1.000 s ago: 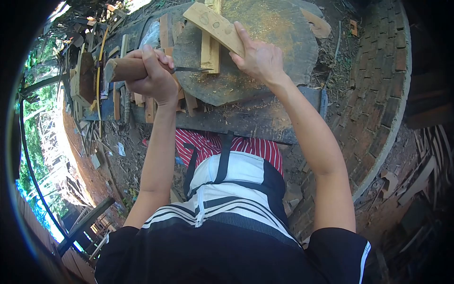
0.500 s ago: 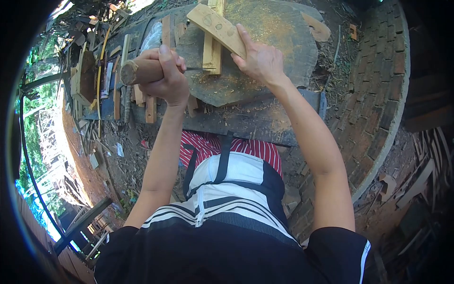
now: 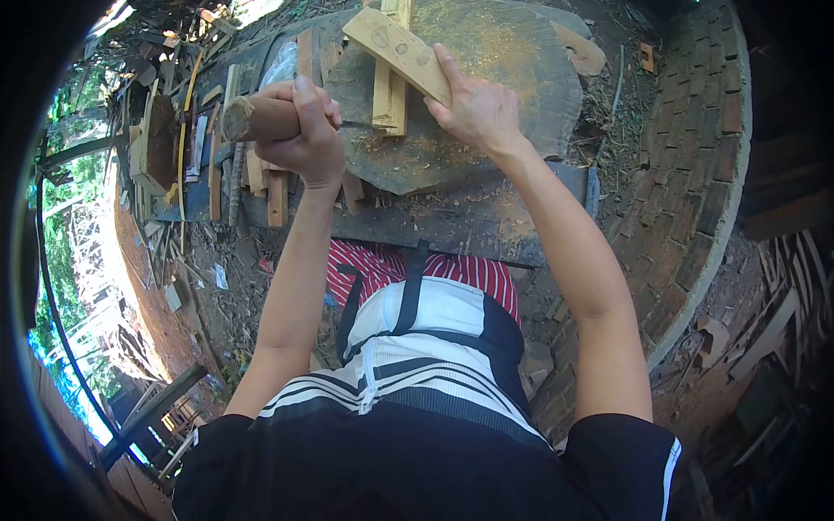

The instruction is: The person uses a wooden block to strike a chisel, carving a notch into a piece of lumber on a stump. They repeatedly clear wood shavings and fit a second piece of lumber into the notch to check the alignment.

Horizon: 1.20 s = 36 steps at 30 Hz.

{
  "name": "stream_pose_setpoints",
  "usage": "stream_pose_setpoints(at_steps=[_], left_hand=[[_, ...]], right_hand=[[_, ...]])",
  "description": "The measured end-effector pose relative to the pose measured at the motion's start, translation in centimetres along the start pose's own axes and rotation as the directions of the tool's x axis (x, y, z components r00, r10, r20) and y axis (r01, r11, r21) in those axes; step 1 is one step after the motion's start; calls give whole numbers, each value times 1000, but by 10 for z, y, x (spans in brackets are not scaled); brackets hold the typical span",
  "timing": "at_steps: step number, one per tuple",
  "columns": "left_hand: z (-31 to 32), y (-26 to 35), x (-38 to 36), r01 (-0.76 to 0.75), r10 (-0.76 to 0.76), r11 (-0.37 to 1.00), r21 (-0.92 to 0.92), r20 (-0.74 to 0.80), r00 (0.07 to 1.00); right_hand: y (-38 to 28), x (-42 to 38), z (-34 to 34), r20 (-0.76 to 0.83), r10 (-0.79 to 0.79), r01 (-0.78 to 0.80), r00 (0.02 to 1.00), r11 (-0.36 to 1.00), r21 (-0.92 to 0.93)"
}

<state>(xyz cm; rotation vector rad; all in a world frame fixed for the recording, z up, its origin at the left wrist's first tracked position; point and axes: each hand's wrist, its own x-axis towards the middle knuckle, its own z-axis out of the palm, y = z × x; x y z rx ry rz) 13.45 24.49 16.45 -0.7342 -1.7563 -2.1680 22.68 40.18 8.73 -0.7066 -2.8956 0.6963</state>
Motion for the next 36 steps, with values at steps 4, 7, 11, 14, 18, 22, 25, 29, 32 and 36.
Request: stream_pose_setpoints(at_steps=[4,7,11,14,18,22,25,29,32,36], left_hand=[[-4,-11,0,-8,9,995,102,-11,1000],[-2,-12,-1,33,-31,990,140,-12,999],[2,-16,-3,-163,142,942,294,93,986],[0,-17,-2,-9,11,970,243,-8,1000],[3,-9,-2,99,-99,995,-8,-127,987],[-24,-42,-4,173,-193,974,-147,-136,972],[-30,-36,-3,-275,280,755,595,86,956],[-51,-86,-14,-186,177,899,396,59,982],[-16,-30,-4,-207,230,933,296,-46,972],[-22,-59,-13,-129,145,963,236,-50,988]], right_hand=[[-3,-1,-4,7,4,-4,1000,1000,22],[-3,1,-7,47,5,-6,999,999,33],[-10,4,-35,-36,40,-22,999,914,405],[-64,-23,-121,-398,-129,371,908,689,622],[-97,-53,-189,-428,-448,601,785,716,355],[-94,-50,-187,-268,-559,595,784,801,69],[-100,-51,-200,-254,-500,548,828,817,179],[-102,-60,-192,-187,-514,542,837,826,154],[-92,-52,-193,-139,-525,535,840,843,49],[-99,-57,-197,-419,-525,644,741,732,223]])
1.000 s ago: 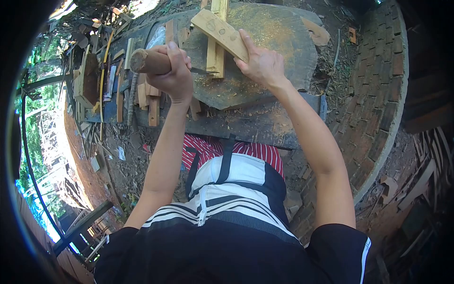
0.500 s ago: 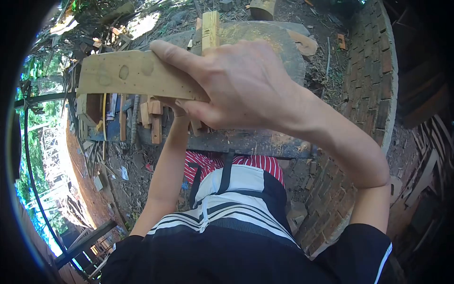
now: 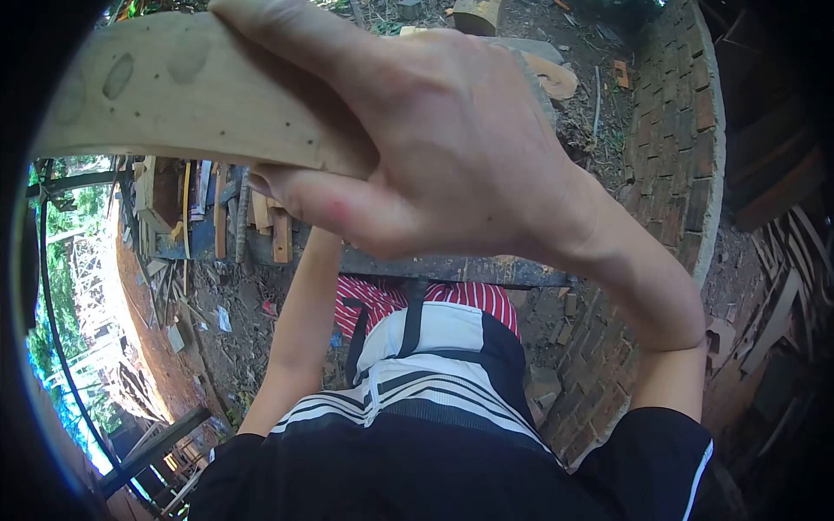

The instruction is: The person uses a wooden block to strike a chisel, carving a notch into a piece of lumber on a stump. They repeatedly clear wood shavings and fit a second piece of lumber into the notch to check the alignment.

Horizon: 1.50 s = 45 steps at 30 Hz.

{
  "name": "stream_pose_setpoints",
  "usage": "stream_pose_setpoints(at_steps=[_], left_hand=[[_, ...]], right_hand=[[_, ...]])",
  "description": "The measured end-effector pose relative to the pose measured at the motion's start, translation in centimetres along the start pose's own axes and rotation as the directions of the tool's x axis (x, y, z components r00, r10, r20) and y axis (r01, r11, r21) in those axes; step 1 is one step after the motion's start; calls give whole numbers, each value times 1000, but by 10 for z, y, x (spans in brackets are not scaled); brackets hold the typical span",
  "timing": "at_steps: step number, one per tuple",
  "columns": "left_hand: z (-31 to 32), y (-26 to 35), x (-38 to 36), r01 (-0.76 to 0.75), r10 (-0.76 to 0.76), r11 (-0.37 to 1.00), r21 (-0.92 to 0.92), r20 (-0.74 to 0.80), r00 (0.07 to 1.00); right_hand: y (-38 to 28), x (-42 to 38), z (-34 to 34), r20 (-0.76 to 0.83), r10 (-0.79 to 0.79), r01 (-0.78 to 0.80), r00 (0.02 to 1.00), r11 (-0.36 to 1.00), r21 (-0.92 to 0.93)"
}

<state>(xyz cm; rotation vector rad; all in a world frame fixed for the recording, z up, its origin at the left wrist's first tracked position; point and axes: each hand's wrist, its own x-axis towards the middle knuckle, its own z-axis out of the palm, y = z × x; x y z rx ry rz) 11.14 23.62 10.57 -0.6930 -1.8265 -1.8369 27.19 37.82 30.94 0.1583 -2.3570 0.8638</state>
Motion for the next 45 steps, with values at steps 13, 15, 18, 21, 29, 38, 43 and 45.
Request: stream_pose_setpoints(at_steps=[13,15,18,21,29,38,43,45], left_hand=[[14,67,15,238,-206,952,-191,170,964],[10,64,18,181,-158,971,-158,148,976],[-7,75,24,504,-482,841,-198,151,863],[-31,64,43,646,-665,637,-421,124,737],[-49,44,90,535,-647,656,-533,-32,761],[-1,45,89,459,-428,845,-273,168,888],[16,51,92,480,-347,856,-191,475,809],[20,49,93,505,-356,843,-182,515,780]], right_hand=[[110,-32,65,279,635,-585,720,772,-248],[138,-54,93,245,653,-582,716,753,-308],[161,-77,116,203,691,-575,693,700,-423],[164,-89,119,209,692,-548,691,689,-474],[162,-92,123,194,669,-541,717,710,-450],[164,-96,126,141,614,-505,777,741,-442],[163,-97,126,142,624,-523,768,739,-425],[163,-97,126,146,622,-520,769,742,-424]])
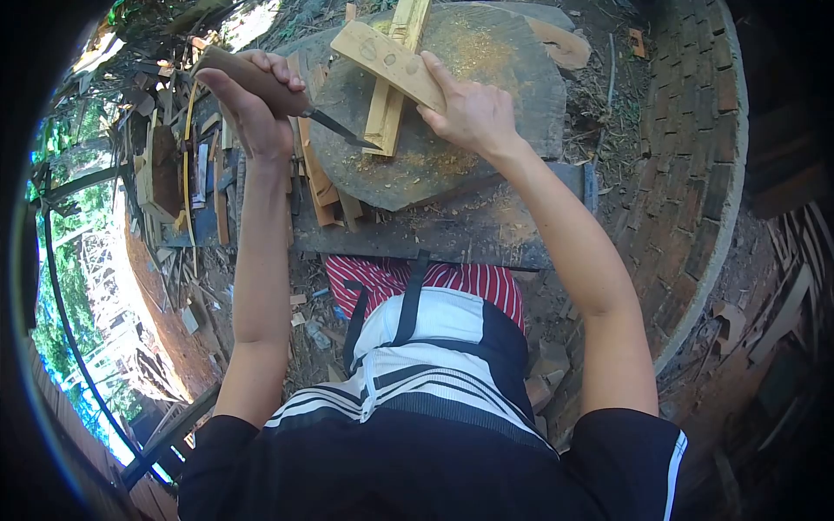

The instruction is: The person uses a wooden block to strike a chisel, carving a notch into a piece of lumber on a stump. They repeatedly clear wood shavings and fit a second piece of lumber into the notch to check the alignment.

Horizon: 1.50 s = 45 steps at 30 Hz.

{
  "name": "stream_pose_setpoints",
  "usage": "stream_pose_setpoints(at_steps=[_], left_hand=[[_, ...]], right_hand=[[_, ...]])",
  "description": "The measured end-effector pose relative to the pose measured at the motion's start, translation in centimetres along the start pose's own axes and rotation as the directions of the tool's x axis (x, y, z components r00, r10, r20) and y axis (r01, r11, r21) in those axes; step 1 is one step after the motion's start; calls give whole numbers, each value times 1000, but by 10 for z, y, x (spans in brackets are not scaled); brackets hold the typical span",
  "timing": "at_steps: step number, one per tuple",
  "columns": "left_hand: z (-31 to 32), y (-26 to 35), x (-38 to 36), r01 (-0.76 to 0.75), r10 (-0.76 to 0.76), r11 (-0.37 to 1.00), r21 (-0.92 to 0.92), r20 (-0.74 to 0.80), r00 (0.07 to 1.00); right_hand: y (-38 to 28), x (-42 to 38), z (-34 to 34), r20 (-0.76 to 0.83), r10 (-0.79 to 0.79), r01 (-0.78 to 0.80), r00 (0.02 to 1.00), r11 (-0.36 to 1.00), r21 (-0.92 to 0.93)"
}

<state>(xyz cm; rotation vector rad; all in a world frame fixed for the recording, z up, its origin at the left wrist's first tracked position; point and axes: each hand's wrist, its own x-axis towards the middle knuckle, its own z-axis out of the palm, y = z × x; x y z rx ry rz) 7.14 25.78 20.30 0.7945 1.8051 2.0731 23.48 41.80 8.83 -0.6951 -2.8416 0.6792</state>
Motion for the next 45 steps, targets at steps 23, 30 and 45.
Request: stream_pose_setpoints(at_steps=[23,30,45], left_hand=[[31,-41,12,-220,215,975,-34,-112,970],[35,-39,12,-217,207,976,-25,-202,957],[46,-49,5,-319,380,901,295,-181,907]], right_hand=[[-2,1,2,-13,-7,8,1000,1000,29],[-1,1,1,8,6,-6,1000,1000,29],[-4,20,-40,-2,48,-38,999,820,571]])
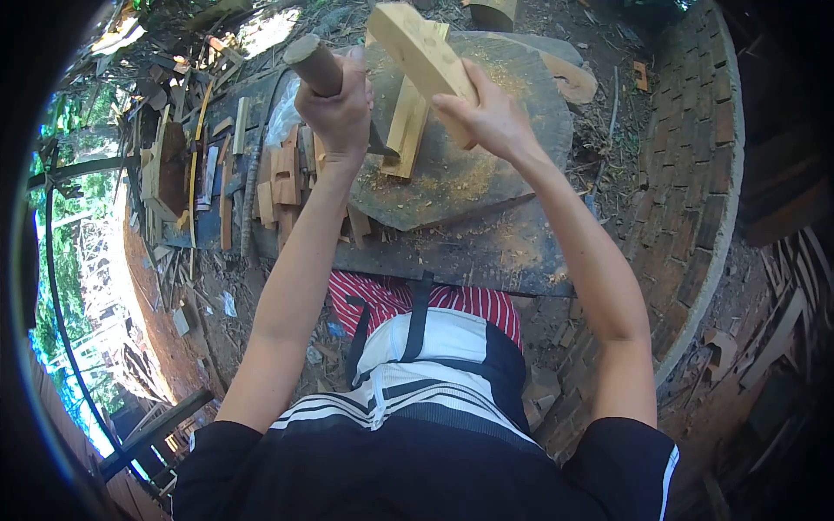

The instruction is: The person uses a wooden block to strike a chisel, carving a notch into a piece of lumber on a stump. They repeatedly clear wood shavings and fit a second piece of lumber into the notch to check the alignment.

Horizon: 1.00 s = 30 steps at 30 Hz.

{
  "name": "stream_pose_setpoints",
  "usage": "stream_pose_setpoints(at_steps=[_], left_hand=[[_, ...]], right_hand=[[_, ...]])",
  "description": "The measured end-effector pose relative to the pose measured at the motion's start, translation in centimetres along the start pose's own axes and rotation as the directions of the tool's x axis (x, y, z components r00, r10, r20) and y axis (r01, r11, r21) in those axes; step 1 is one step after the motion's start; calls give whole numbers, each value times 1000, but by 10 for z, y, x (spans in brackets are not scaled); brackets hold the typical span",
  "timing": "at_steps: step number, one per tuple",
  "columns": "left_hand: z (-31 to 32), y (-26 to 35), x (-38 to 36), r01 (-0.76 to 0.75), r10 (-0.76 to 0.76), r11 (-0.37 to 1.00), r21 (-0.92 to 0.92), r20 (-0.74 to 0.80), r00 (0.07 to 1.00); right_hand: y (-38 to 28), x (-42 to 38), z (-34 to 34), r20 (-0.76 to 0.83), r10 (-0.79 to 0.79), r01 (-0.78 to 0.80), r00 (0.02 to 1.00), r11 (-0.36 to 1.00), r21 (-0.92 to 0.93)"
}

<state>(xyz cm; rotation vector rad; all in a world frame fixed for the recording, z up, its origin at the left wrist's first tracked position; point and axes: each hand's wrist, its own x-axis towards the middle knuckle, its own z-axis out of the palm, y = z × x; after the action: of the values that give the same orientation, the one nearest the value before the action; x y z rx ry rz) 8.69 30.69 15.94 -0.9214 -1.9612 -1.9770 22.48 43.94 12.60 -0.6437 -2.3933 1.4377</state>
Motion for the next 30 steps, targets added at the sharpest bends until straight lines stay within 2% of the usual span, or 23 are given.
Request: stream_pose_setpoints(at_steps=[1,5,6,7,8,9,11,12,13,14,15,16,17,18,19,21,22,23,25,26,27,28,30], left_hand=[[-2,-3,-2,-45,44,998,32,25,999],[-2,1,-6,117,-117,993,8,3,993],[-2,-2,-6,103,-103,995,9,2,995],[-2,-1,-5,86,-86,996,10,0,996],[0,8,-2,-122,132,983,134,-65,989],[-1,11,-1,-136,145,983,127,-65,987],[0,11,0,-157,165,982,102,-80,983],[-3,8,-1,28,-28,1000,-8,-31,999],[-7,3,-2,129,-129,990,-48,13,992],[-6,-3,-5,115,-115,993,-28,-3,993],[-4,-3,-5,97,-97,995,-6,-22,995],[-5,-3,-6,97,-97,995,1,-33,995],[-5,-2,-5,-70,77,988,140,-45,996],[-5,-1,-1,-236,253,933,271,-27,967],[-4,1,0,-245,259,933,263,-19,966],[-2,1,-2,-101,115,978,184,-63,991],[-6,-5,-5,70,-73,994,84,30,997],[-6,-6,-10,81,-85,993,85,35,996],[-3,-2,-9,81,-87,990,115,52,995],[-1,4,-9,-56,57,992,110,-7,998],[-3,8,-8,-67,68,992,111,-8,998],[-2,11,-8,-115,120,984,136,-27,992],[4,11,-6,-155,165,976,155,-57,985]], right_hand=[[-29,-3,-17,-17,-15,18,1000,977,214],[-101,-10,-70,-198,-436,464,878,877,126],[-127,-15,-82,-201,-441,469,875,875,121],[-160,-22,-90,42,-296,298,954,954,-40],[-178,-26,-95,245,-88,148,966,960,-239],[-182,-17,-86,307,-322,417,896,848,-328],[-203,-40,-112,321,-310,427,895,802,-418],[-211,-40,-113,323,-305,425,896,801,-422],[-216,-40,-112,238,-361,390,902,917,-88],[-220,-39,-112,140,-381,337,914,904,262],[-222,-16,-124,316,-645,460,696,738,493],[-218,-23,-124,372,-442,384,816,896,223],[-216,-32,-121,352,-226,264,908,962,-65],[-163,-15,-97,367,-268,430,891,755,-494],[-165,-19,-100,355,-267,423,896,756,-499],[-176,-27,-110,290,-555,625,780,663,-413],[-217,-37,-120,246,-249,264,937,964,-29],[-224,-39,-117,220,-321,303,921,947,110],[-200,-34,-105,59,-660,640,749,743,193],[-185,-24,-103,309,-414,465,856,878,-114],[-182,-18,-102,434,-74,288,898,844,-453],[-187,-48,-100,271,-389,472,880,770,-428],[-169,-20,-113,238,-432,492,870,795,-356]])
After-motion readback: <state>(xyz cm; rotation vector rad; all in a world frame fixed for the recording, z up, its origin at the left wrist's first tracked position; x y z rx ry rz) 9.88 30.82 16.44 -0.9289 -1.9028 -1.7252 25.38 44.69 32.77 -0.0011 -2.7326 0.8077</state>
